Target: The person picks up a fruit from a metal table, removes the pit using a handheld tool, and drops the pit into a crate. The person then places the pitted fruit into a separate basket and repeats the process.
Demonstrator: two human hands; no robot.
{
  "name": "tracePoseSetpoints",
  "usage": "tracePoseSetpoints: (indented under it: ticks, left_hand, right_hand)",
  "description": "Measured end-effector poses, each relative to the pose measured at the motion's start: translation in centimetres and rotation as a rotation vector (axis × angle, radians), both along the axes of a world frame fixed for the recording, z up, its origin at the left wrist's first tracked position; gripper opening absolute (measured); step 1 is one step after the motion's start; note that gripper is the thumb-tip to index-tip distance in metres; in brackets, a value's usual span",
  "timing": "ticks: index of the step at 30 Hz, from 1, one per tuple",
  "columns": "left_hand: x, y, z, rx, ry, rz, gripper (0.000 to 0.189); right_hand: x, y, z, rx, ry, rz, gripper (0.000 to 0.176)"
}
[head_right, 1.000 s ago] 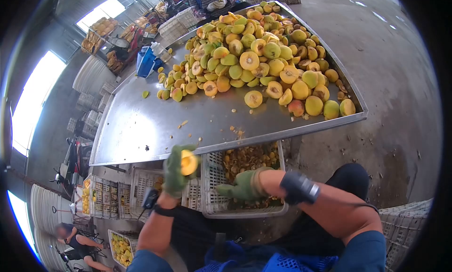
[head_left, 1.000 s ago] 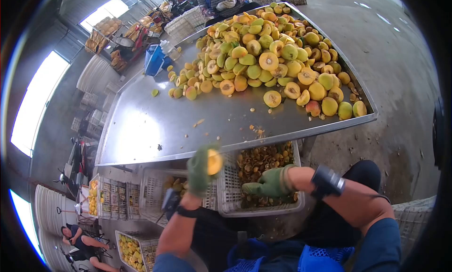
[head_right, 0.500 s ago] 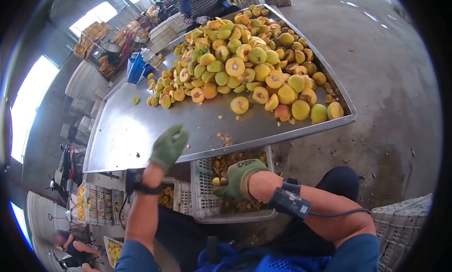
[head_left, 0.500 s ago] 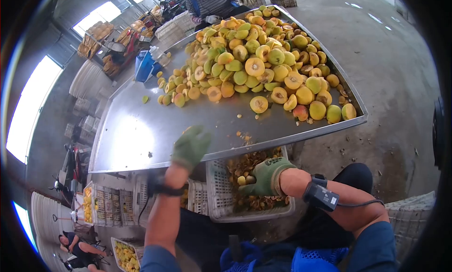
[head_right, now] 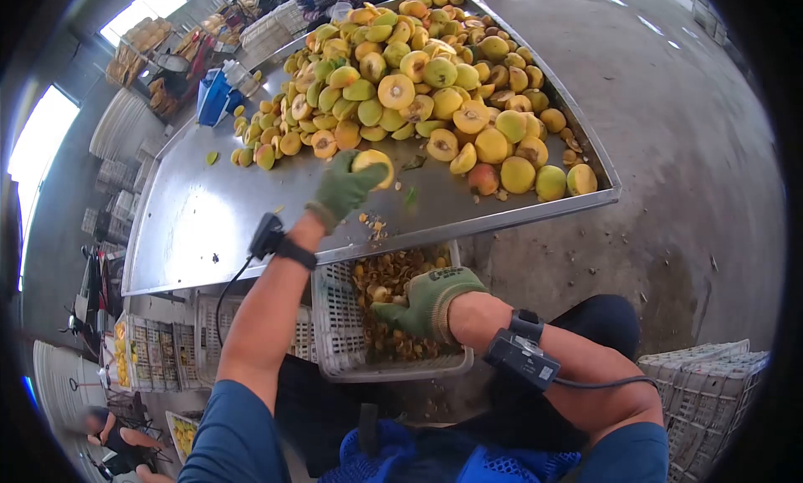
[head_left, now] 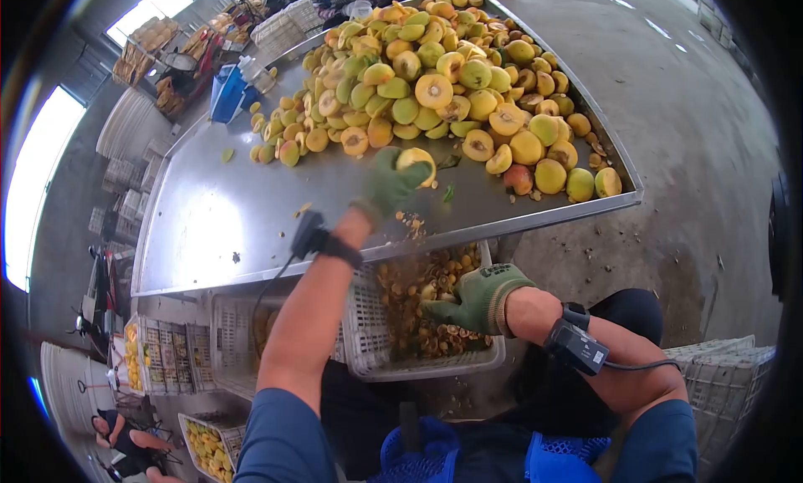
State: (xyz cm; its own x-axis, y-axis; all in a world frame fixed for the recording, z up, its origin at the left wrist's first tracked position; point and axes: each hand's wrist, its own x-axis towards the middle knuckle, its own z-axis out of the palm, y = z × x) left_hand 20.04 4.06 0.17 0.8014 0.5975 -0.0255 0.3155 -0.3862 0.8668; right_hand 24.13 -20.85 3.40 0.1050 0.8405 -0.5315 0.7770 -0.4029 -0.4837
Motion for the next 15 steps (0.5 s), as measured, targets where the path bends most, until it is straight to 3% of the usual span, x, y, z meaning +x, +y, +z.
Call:
tracePoseSetpoints:
  ticks: [1,3,7,9,10,12,15]
  left_hand:
    - [-2.0,-0.8,2.4,-0.183,0.019,0.023,0.052]
    - [-6.5,-2.5,5.2,-0.25,-0.06,0.049,0.048]
    - [-14.8,-3.4,4.6,-0.319,-0.165,-0.058,0.045]
    - [-16.6,-4.6,3.3,-0.583,-0.278,0.026,0.043]
    - [-17.0,-5.0,2.6,-0.718,-0.335,0.067,0.042]
    - [-17.5,-5.4,1.4,-0.66,-0.37,0.037,0.039]
    - [-19.5,-2.7,-0.9,-0.738,-0.436,-0.088,0.056]
  right_hand:
    - [-0.1,0.2,0.0,-0.014,0.002,0.0,0.076]
    - [-0.6,0.7,-0.4,-0.057,0.013,0.013,0.073]
    - [-0.5,2.2,-1.5,-0.042,0.031,-0.009,0.074]
    - [0.1,2.6,-0.1,0.004,0.025,-0.072,0.072]
    - [0.5,2.8,0.5,0.13,0.088,-0.084,0.06]
    - [0.6,2.7,0.2,0.268,0.175,-0.185,0.048]
    - [-0.8,3.7,1.1,0.501,0.257,-0.228,0.032]
